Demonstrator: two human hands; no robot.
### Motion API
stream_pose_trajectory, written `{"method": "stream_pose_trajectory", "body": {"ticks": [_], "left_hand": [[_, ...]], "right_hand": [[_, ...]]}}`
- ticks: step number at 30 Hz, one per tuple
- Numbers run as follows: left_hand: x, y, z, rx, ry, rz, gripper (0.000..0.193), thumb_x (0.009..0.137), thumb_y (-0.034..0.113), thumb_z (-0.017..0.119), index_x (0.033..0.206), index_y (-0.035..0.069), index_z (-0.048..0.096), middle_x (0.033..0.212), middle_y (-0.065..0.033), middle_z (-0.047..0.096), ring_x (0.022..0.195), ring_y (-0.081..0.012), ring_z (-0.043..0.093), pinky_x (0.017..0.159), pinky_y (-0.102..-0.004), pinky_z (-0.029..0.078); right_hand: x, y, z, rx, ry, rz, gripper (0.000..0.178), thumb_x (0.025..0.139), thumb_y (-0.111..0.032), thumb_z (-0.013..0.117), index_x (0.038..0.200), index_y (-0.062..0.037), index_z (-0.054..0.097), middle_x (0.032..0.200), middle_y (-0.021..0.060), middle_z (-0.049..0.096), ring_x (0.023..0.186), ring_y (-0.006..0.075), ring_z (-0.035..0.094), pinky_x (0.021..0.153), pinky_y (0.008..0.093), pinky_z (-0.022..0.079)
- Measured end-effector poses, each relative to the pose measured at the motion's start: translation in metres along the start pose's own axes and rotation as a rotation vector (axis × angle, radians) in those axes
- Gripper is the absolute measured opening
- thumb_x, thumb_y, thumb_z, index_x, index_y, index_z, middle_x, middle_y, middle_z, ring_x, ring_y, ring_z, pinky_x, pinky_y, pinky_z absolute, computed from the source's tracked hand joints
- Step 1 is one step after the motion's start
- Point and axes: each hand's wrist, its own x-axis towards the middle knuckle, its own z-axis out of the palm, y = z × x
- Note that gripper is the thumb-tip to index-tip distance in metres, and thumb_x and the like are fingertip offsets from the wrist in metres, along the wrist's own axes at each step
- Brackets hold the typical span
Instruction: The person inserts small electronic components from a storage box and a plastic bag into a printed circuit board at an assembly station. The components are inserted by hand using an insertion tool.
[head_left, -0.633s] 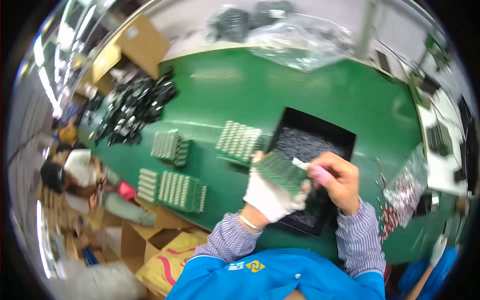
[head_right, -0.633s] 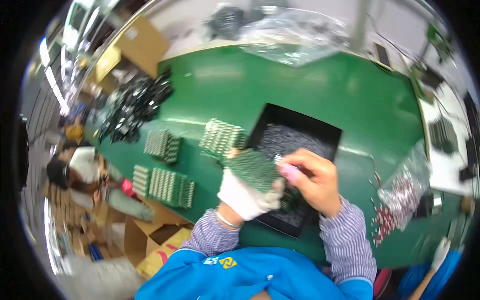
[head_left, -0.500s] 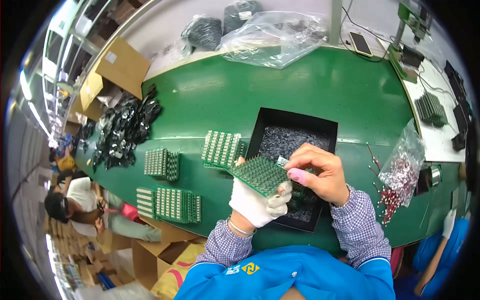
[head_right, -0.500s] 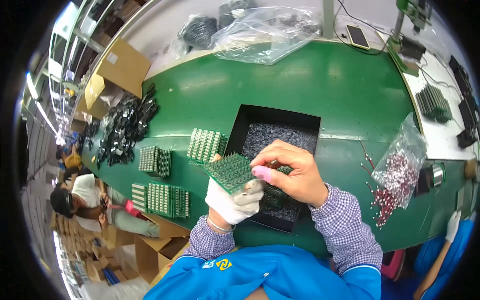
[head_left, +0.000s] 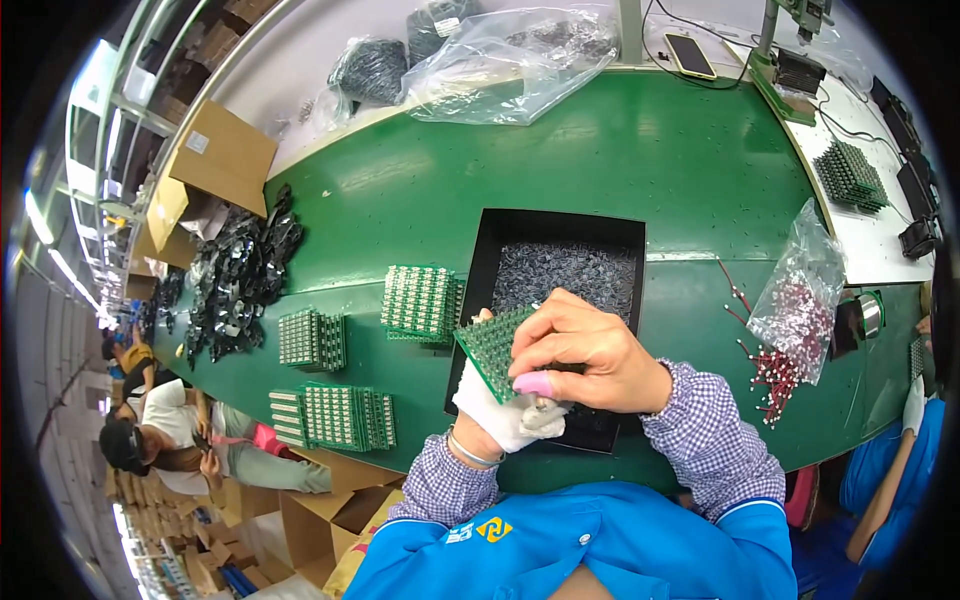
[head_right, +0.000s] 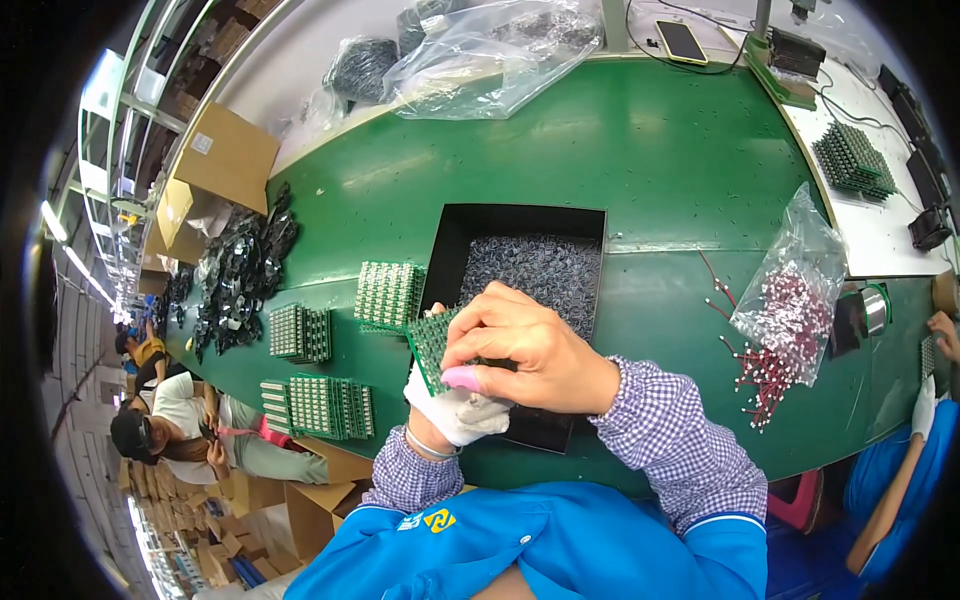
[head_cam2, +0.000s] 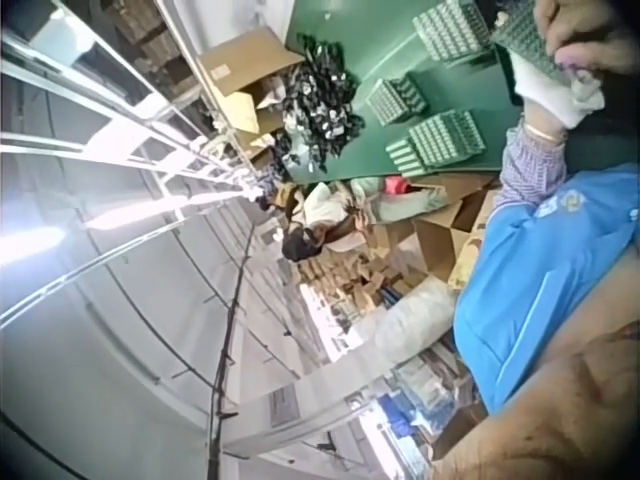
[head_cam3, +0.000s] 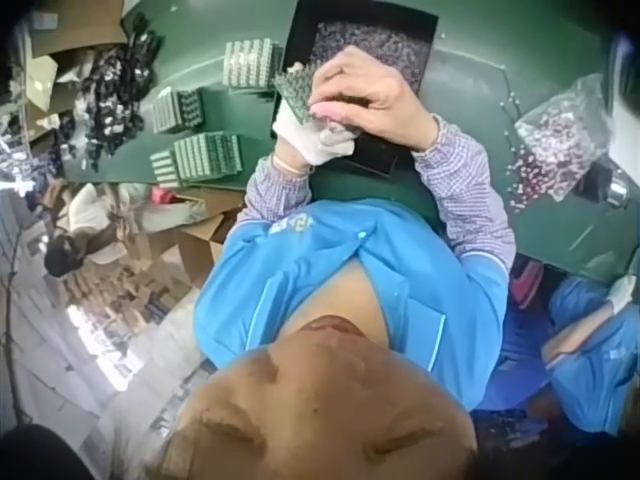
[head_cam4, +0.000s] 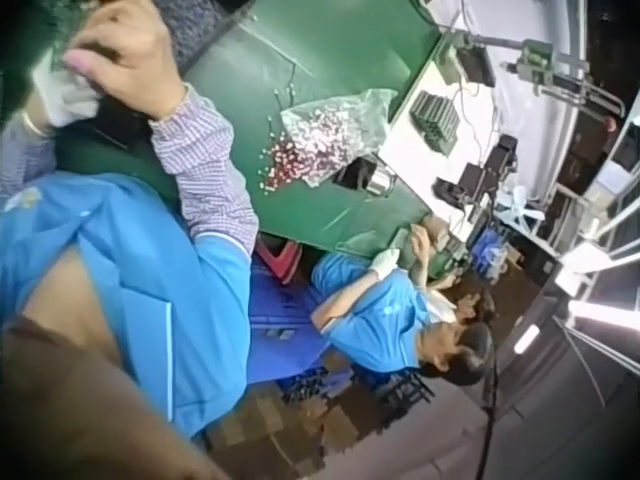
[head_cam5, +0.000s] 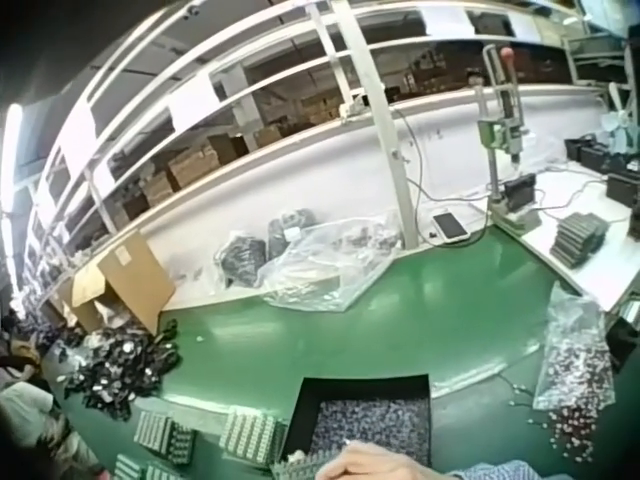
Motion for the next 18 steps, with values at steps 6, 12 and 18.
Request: {"method": "stream_pose_trajectory", "body": {"ticks": [6, 12, 18], "left_hand": [[0.015, 0.021, -0.022, -1.101, 0.174, -0.502, 0.067, 0.087, 0.067, 0.046, 0.116, 0.007, 0.057, 0.111, -0.0209, 0.06, 0.095, -0.0328, 0.061, 0.081, -0.046, 0.051], [0.03, 0.038, -0.04, -2.22, 0.316, -0.974, 0.062, 0.089, 0.062, 0.049, 0.113, 0.005, 0.058, 0.114, -0.017, 0.061, 0.099, -0.0314, 0.061, 0.085, -0.0473, 0.051], [0.016, 0.018, -0.023, -2.457, 0.428, -1.257, 0.06, 0.09, 0.061, 0.049, 0.109, 0.005, 0.06, 0.109, -0.0144, 0.063, 0.097, -0.0249, 0.063, 0.081, -0.0416, 0.054]], "right_hand": [[-0.001, -0.004, -0.002, 0.168, 0.148, 0.119, 0.012, 0.077, -0.003, 0.071, 0.088, -0.0029, 0.066, 0.092, 0.0084, 0.063, 0.085, 0.0186, 0.054, 0.077, 0.0297, 0.043], [0.0, -0.009, 0.002, 0.232, 0.194, 0.22, 0.007, 0.082, -0.002, 0.064, 0.089, -0.002, 0.064, 0.092, 0.0089, 0.062, 0.084, 0.0195, 0.054, 0.076, 0.0291, 0.043], [-0.001, -0.003, 0.012, -0.111, 0.053, 0.046, 0.006, 0.086, -0.001, 0.059, 0.09, -0.0017, 0.063, 0.092, 0.0088, 0.061, 0.083, 0.0185, 0.055, 0.074, 0.0272, 0.044]]}}
